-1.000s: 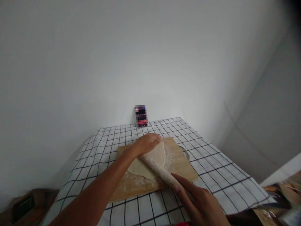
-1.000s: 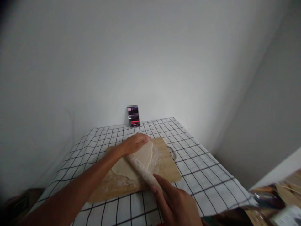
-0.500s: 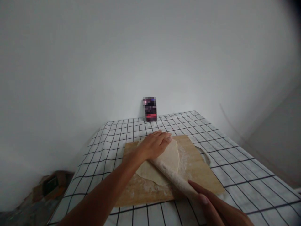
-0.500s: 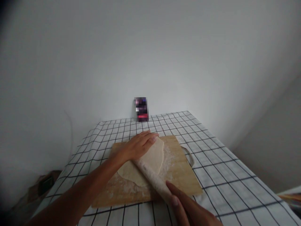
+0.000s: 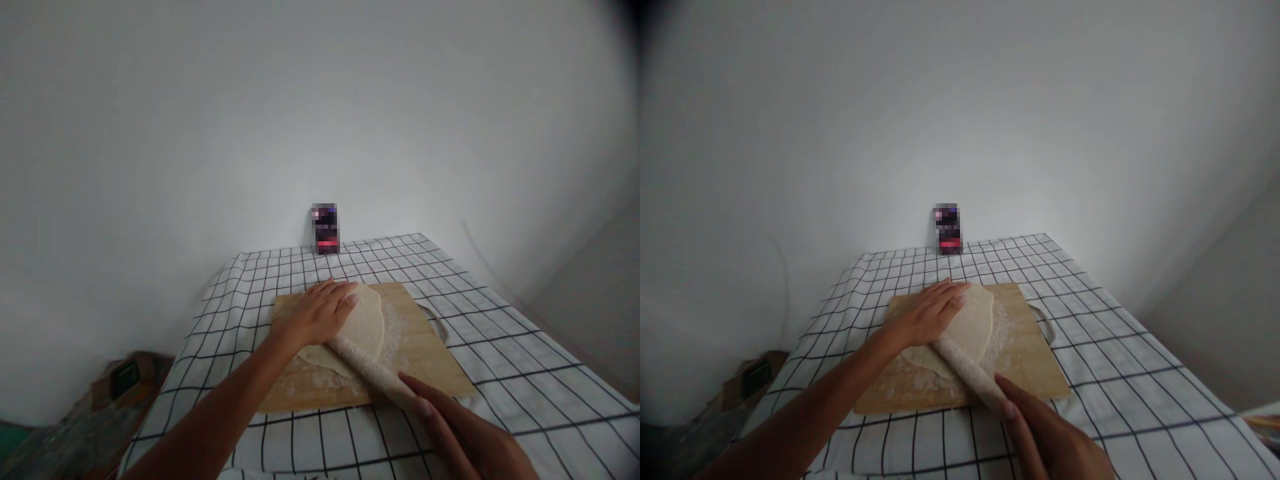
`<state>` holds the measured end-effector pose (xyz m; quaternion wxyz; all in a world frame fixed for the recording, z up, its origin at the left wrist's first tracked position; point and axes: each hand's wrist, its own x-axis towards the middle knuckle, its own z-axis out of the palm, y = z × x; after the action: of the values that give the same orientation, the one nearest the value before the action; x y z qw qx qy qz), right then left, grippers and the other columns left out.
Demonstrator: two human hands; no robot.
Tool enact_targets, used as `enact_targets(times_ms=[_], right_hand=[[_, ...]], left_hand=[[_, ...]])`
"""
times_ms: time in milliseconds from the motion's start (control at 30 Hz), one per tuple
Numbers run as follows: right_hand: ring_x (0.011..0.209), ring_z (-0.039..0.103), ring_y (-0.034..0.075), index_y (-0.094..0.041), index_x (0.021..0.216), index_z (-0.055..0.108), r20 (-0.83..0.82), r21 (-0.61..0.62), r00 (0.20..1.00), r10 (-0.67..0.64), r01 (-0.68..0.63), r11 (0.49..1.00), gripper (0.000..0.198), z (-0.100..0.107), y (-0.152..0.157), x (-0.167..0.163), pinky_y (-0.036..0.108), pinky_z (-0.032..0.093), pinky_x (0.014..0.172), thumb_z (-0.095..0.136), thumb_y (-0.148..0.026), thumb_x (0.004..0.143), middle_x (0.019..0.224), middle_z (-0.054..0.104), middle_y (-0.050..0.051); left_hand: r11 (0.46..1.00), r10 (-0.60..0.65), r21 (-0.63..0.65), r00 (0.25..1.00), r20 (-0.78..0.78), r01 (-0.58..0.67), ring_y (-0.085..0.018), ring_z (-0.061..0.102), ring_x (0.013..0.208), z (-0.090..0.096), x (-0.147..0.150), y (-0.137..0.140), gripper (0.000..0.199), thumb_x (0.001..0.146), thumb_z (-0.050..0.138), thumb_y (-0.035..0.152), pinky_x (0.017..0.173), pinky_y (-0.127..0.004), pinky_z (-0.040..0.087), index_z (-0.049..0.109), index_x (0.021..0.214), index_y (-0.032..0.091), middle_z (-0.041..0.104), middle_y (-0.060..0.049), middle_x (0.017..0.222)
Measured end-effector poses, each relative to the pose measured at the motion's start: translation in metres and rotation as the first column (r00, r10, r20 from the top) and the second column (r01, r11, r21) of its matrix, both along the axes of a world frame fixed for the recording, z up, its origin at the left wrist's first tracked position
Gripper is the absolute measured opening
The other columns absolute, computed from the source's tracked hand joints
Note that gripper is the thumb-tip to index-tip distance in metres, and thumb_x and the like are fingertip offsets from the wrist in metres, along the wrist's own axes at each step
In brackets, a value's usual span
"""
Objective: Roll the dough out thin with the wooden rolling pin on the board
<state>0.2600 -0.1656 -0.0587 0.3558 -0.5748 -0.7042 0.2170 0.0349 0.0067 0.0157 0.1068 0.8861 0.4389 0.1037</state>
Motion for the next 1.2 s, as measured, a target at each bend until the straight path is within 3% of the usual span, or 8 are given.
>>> enact_targets(times_ms=[167, 367, 567, 833, 967, 1067, 1200], right_hand=[[0.107, 0.073, 0.023, -0.033, 0.133, 0.068, 0.023, -0.014, 1.000, 0.006, -0.006, 1.000, 0.043, 0.004, -0.007, -0.011, 0.027, 0.061, 0.089, 0.052, -0.052, 0.098, 0.123, 0.073, 0.001], [0.089, 0.077, 0.025, -0.033, 0.130, 0.070, 0.043, 0.076, 0.998, -0.038, 0.035, 0.997, 0.046, 0.002, -0.013, -0.020, 0.032, 0.065, 0.078, 0.057, -0.056, 0.093, 0.113, 0.077, 0.005], [0.085, 0.076, 0.025, -0.032, 0.130, 0.070, 0.012, 0.099, 0.997, -0.076, 0.074, 0.992, 0.045, -0.001, -0.017, -0.028, 0.033, 0.062, 0.077, 0.054, -0.053, 0.094, 0.104, 0.079, 0.007], [0.083, 0.074, 0.022, -0.030, 0.122, 0.072, -0.134, -0.019, 0.987, -0.086, 0.084, 0.996, 0.048, 0.018, -0.015, -0.028, 0.028, 0.058, 0.071, 0.041, -0.058, 0.100, 0.097, 0.079, 0.005], [0.078, 0.073, 0.023, -0.027, 0.115, 0.074, -0.198, -0.071, 0.964, -0.178, 0.167, 0.983, 0.055, 0.024, -0.007, -0.021, 0.027, 0.056, 0.064, 0.036, -0.063, 0.099, 0.086, 0.078, 0.005], [0.073, 0.070, 0.022, -0.025, 0.115, 0.074, -0.239, -0.110, 0.947, -0.217, 0.196, 0.974, 0.058, 0.026, -0.001, -0.016, 0.027, 0.052, 0.060, 0.034, -0.064, 0.099, 0.079, 0.075, 0.005], [0.060, 0.062, 0.020, -0.020, 0.118, 0.073, -0.306, -0.162, 0.926, -0.221, 0.178, 0.971, 0.062, 0.028, 0.005, -0.011, 0.028, 0.046, 0.054, 0.034, -0.065, 0.099, 0.066, 0.067, 0.002]], left_hand=[[0.999, 0.036, 0.026, 0.999, 0.003, -0.036, -0.019, 0.028, 0.153, -0.004, -0.013, -0.015, 0.057, 0.106, 0.020, 0.046, 0.128, -0.040, 0.017, 0.039, 0.154, 0.022, 0.041, -0.002, 0.161], [0.993, 0.097, 0.065, 0.993, 0.067, -0.101, -0.019, 0.015, 0.157, -0.011, -0.032, -0.037, 0.058, 0.106, 0.019, 0.044, 0.129, -0.044, 0.014, 0.028, 0.159, 0.021, 0.032, -0.001, 0.166], [0.989, 0.122, 0.078, 0.990, 0.073, -0.128, -0.020, 0.016, 0.156, -0.012, -0.033, -0.040, 0.059, 0.105, 0.018, 0.044, 0.129, -0.045, 0.015, 0.035, 0.157, 0.021, 0.038, 0.000, 0.163], [0.994, 0.108, 0.021, 0.993, -0.045, -0.107, -0.023, 0.023, 0.155, -0.011, -0.007, -0.004, 0.059, 0.105, 0.017, 0.049, 0.127, -0.048, 0.016, 0.041, 0.153, 0.026, 0.039, 0.001, 0.162], [1.000, -0.005, -0.018, 1.000, -0.028, 0.004, -0.016, 0.035, 0.149, -0.008, 0.021, 0.027, 0.059, 0.105, 0.012, 0.045, 0.127, -0.039, 0.016, 0.048, 0.147, 0.023, 0.049, -0.003, 0.157], [0.997, -0.057, -0.041, 0.998, 0.041, 0.058, -0.015, 0.047, 0.141, -0.004, 0.039, 0.043, 0.060, 0.105, 0.014, 0.047, 0.123, -0.032, 0.025, 0.058, 0.136, 0.021, 0.059, -0.005, 0.147], [0.997, -0.062, -0.045, 0.995, 0.074, 0.066, -0.020, 0.058, 0.129, -0.002, 0.055, 0.055, 0.063, 0.104, 0.013, 0.049, 0.113, -0.034, 0.039, 0.065, 0.122, 0.019, 0.066, -0.008, 0.137]])
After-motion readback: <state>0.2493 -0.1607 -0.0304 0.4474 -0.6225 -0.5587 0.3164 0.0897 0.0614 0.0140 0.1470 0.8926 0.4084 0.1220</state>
